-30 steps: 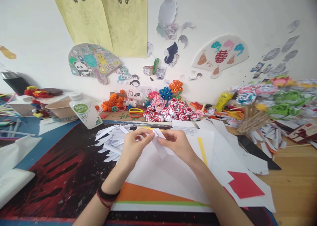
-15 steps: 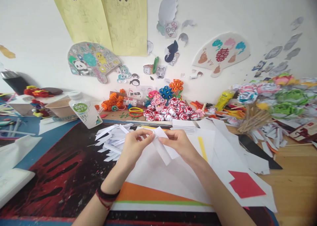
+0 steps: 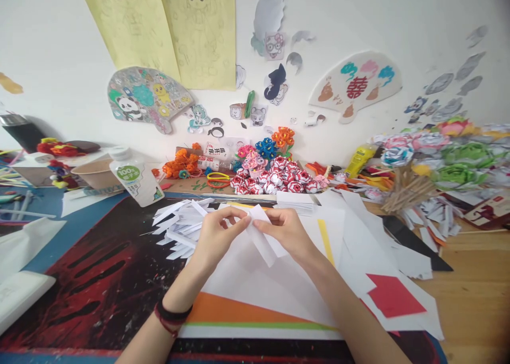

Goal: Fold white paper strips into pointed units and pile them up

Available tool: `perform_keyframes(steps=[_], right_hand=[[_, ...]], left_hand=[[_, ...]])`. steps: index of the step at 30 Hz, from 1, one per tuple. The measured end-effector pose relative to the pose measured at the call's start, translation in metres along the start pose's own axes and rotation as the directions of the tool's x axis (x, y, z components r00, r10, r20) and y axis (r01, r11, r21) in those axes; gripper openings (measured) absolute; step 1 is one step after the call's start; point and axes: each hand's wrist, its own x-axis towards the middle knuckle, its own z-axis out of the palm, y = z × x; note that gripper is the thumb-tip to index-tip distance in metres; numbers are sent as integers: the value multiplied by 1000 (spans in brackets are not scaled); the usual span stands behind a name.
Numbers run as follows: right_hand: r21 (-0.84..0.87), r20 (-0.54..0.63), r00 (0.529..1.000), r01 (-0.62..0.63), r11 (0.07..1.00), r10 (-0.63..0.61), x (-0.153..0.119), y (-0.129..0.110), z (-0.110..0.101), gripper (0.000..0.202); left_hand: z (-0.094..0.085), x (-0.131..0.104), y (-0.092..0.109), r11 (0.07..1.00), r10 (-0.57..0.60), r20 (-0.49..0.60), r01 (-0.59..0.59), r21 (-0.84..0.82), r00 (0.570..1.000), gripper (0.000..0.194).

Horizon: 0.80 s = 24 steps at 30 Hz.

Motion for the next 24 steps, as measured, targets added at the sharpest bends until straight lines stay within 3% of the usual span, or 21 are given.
perform_keyframes(steps=[8, 14, 24], right_hand=[[-66, 23, 999, 35, 997, -33, -2, -2, 1, 24], [-30, 14, 999, 35, 999, -35, -2, -3, 1, 20], [9, -8, 998, 61, 998, -61, -2, -2, -2, 27]], left_hand=[[0, -1, 3, 995, 94, 12, -95, 16, 995, 17], [-1, -1, 4, 997, 78, 18, -78, -26, 997, 22], [3, -4, 9, 947, 161, 144, -194, 255, 976, 32]])
